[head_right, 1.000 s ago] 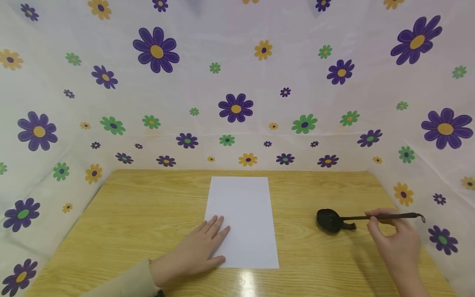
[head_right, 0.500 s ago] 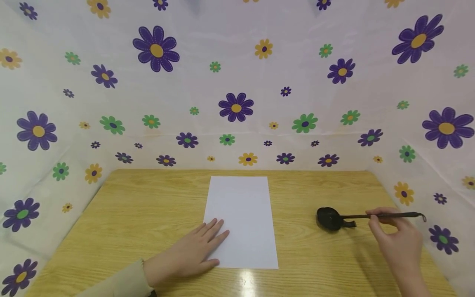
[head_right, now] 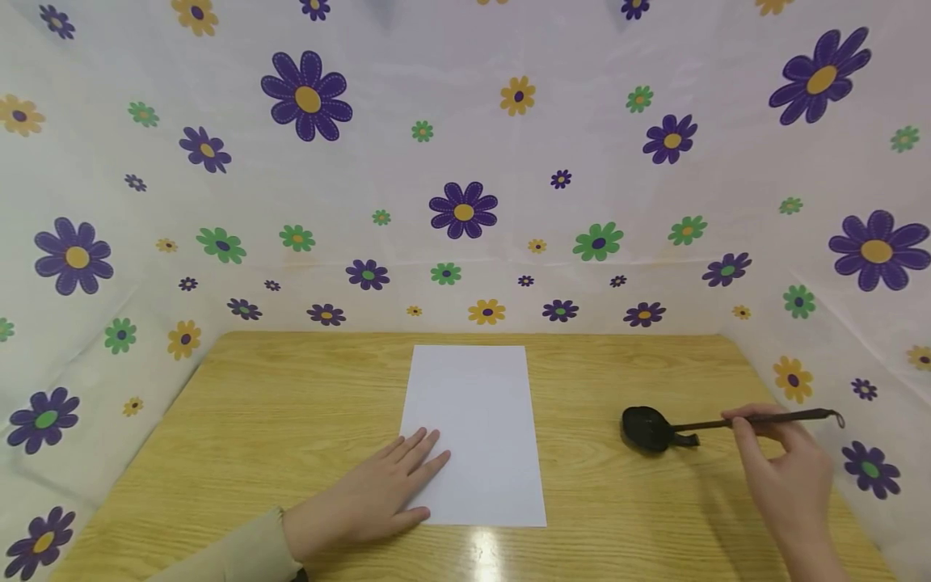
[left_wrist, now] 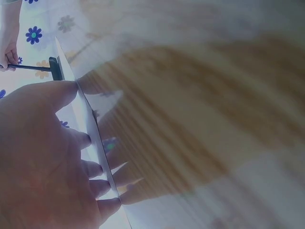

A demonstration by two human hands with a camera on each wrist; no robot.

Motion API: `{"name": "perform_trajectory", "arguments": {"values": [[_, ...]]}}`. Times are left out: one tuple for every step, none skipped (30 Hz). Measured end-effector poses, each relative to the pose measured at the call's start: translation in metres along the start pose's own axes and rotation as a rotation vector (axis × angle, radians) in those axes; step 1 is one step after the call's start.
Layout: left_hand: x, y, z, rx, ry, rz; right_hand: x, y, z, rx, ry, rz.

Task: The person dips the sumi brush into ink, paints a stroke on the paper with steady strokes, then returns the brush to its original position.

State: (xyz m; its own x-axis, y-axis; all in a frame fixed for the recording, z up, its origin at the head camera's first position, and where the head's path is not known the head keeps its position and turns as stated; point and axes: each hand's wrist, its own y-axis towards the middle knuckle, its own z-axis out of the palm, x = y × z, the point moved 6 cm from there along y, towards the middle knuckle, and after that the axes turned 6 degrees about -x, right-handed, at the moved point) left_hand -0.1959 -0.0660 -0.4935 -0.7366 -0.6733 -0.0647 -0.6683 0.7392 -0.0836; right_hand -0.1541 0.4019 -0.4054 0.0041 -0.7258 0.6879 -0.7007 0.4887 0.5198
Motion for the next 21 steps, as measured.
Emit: {"name": "perform_trajectory", "arguments": {"values": [[0.000,0.000,0.000,0.002,-0.002,0.000,0.000,0.000,-0.001,-0.003,-0.003,0.000],[0.000,0.000,0.000,0.005,-0.004,0.000,0.000,0.001,-0.002,-0.015,0.004,-0.005],[0.000,0.000,0.000,0.008,-0.005,0.000,0.001,0.001,-0.003,-0.029,0.012,-0.020],[0.000,0.000,0.001,0.011,-0.007,0.000,0.001,0.002,-0.005,-0.047,0.019,-0.021],[0.000,0.000,0.001,0.015,-0.008,-0.001,0.002,0.002,-0.007,-0.069,0.032,-0.031],[-0.001,0.000,0.002,0.017,-0.007,-0.001,0.002,0.002,-0.009,-0.089,0.049,-0.038],[-0.001,0.000,0.002,0.019,-0.005,0.000,0.003,0.003,-0.011,-0.107,0.059,-0.047],[0.000,0.000,0.003,0.019,-0.002,0.000,0.004,0.003,-0.013,-0.124,0.077,-0.059],[0.000,0.000,0.003,0.021,-0.001,-0.001,0.006,0.003,-0.014,-0.132,0.082,-0.067],[0.000,0.000,0.004,0.022,-0.001,-0.002,0.006,0.004,-0.015,-0.132,0.090,-0.059],[0.000,0.000,0.004,0.023,-0.001,-0.004,0.007,0.004,-0.015,-0.124,0.097,-0.052],[0.000,0.000,0.004,0.023,-0.002,-0.005,0.007,0.004,-0.014,-0.109,0.091,-0.039],[0.001,0.000,0.004,0.024,-0.004,-0.007,0.006,0.004,-0.013,-0.087,0.079,-0.026],[0.001,-0.001,0.004,0.026,-0.006,-0.010,0.005,0.004,-0.011,-0.064,0.070,-0.011],[0.001,-0.001,0.004,0.027,-0.006,-0.010,0.004,0.004,-0.009,-0.037,0.049,0.005],[0.001,-0.001,0.004,0.026,-0.004,-0.010,0.002,0.003,-0.007,-0.013,0.030,0.023],[0.001,-0.001,0.003,0.024,-0.001,-0.009,0.001,0.002,-0.006,0.002,0.009,0.030],[0.001,-0.001,0.003,0.024,0.001,-0.009,0.000,0.002,-0.004,0.008,-0.009,0.027],[0.001,-0.001,0.003,0.022,0.004,-0.008,-0.001,0.002,-0.003,0.013,-0.021,0.023],[0.001,-0.001,0.003,0.022,0.005,-0.007,-0.002,0.001,-0.003,0.003,-0.020,0.017],[0.001,-0.001,0.003,0.022,0.008,-0.005,-0.001,0.001,-0.003,-0.006,-0.025,0.006]]}}
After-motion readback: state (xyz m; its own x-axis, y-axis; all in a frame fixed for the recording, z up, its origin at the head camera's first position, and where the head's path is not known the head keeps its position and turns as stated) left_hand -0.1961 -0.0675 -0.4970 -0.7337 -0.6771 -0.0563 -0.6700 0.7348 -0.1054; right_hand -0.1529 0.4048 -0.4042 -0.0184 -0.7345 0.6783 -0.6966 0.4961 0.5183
